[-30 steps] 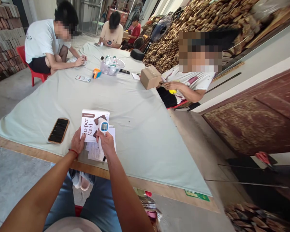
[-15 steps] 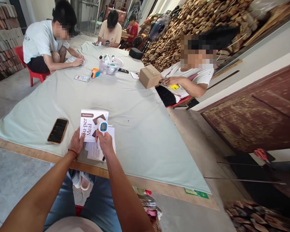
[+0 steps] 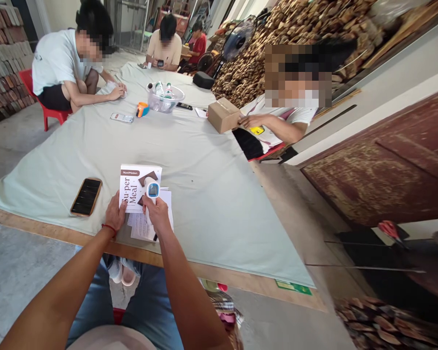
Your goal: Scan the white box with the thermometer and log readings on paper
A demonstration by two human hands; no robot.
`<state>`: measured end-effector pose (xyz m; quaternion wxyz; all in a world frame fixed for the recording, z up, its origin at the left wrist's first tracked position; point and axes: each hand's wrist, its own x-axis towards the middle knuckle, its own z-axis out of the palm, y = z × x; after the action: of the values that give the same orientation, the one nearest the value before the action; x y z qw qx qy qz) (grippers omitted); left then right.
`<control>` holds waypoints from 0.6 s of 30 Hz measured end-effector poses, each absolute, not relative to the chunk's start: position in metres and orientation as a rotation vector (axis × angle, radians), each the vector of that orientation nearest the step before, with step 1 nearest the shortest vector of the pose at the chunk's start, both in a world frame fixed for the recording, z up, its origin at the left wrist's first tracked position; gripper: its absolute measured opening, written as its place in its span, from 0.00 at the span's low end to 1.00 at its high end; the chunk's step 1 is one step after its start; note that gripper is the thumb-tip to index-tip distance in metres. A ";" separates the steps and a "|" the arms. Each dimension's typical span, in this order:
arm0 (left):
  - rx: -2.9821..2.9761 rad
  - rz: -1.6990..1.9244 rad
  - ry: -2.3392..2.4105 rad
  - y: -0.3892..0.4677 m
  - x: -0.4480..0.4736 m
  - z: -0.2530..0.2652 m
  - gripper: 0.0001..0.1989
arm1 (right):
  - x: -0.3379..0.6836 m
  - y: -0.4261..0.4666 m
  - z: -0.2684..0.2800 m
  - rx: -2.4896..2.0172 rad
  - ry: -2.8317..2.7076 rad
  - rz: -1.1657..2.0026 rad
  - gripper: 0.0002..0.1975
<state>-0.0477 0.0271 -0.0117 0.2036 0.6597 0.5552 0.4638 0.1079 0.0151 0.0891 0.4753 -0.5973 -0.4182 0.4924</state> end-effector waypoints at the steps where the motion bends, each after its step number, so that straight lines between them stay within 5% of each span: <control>1: 1.839 1.291 1.551 0.027 -0.048 -0.012 0.30 | 0.108 0.014 0.091 -1.457 -1.017 1.214 0.13; 18: 1.837 1.312 1.553 0.032 -0.051 -0.007 0.30 | 0.170 -0.046 0.102 -1.422 -1.032 1.048 0.18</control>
<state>-0.0511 0.0318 -0.0068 0.1994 0.6571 0.5553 0.4691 0.1704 -0.0465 0.1015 0.5208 -0.5934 -0.4305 0.4374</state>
